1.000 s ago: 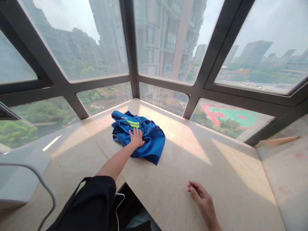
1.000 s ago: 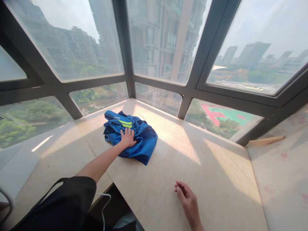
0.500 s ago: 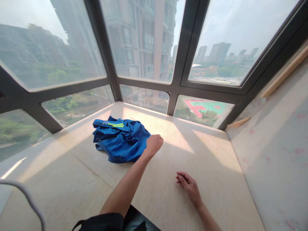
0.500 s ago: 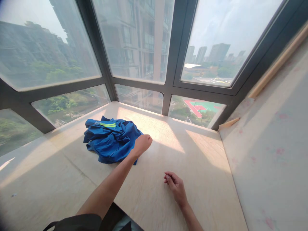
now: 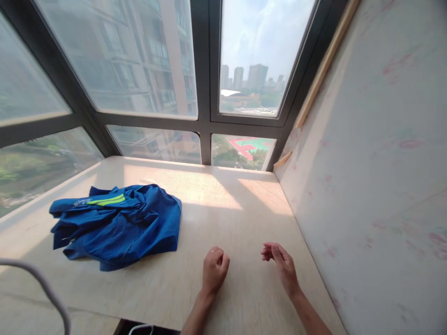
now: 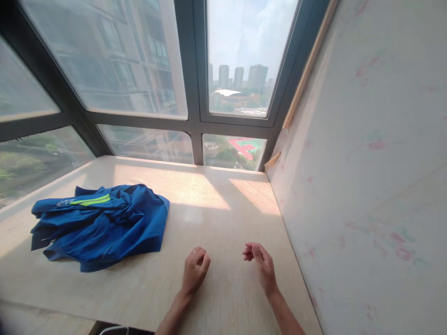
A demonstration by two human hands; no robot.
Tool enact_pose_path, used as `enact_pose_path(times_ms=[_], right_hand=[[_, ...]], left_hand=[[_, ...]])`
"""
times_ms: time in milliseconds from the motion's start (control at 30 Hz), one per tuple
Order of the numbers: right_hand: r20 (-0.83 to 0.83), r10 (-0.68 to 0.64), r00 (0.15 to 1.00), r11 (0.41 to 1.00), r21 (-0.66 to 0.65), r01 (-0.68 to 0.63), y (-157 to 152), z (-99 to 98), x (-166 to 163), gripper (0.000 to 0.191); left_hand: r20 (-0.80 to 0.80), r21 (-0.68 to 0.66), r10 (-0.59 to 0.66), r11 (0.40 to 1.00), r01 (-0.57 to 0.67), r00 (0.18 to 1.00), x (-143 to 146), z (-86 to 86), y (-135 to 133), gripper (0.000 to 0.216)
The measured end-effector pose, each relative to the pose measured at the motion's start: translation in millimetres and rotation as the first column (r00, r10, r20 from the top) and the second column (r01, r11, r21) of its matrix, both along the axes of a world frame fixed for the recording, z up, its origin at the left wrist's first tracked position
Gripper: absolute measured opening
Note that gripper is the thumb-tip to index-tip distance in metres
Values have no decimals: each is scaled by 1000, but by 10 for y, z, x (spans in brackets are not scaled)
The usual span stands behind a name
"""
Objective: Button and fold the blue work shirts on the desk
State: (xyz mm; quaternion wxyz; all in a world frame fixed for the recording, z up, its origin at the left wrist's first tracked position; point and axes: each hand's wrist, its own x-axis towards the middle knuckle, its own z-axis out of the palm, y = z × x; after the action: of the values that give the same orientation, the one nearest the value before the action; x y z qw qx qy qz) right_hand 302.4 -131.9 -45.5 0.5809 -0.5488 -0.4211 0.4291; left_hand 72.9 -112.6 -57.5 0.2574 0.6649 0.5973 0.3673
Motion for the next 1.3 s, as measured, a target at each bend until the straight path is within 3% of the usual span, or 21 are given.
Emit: enact_pose_path(times_ms=[200, 333, 533, 833, 1067, 1300], right_hand=[[149, -202, 968, 977, -41, 210, -37, -166, 354, 55], [313, -132, 940, 988, -35, 151, -58, -223, 311, 49], [515, -72, 854, 996, -9, 89, -41, -258, 295, 44], [605, -59, 794, 998, 26, 55, -59, -296, 292, 39], [621, -64, 781, 998, 46, 46, -69, -306, 288, 38], [634, -57, 772, 998, 52, 31, -71, -311, 297, 37]], left_hand=[[145, -43, 22, 999, -16, 989, -56, 46, -4, 33], [218, -68, 51, 997, -37, 975, -39, 14, 5, 34], [438, -92, 125, 991, -94, 890, -44, -89, -11, 32], [483, -131, 29, 991, 39, 875, -44, -73, -41, 29], [575, -141, 65, 990, 20, 816, -36, -104, -60, 37], [512, -103, 38, 995, 17, 858, -34, -85, -52, 45]])
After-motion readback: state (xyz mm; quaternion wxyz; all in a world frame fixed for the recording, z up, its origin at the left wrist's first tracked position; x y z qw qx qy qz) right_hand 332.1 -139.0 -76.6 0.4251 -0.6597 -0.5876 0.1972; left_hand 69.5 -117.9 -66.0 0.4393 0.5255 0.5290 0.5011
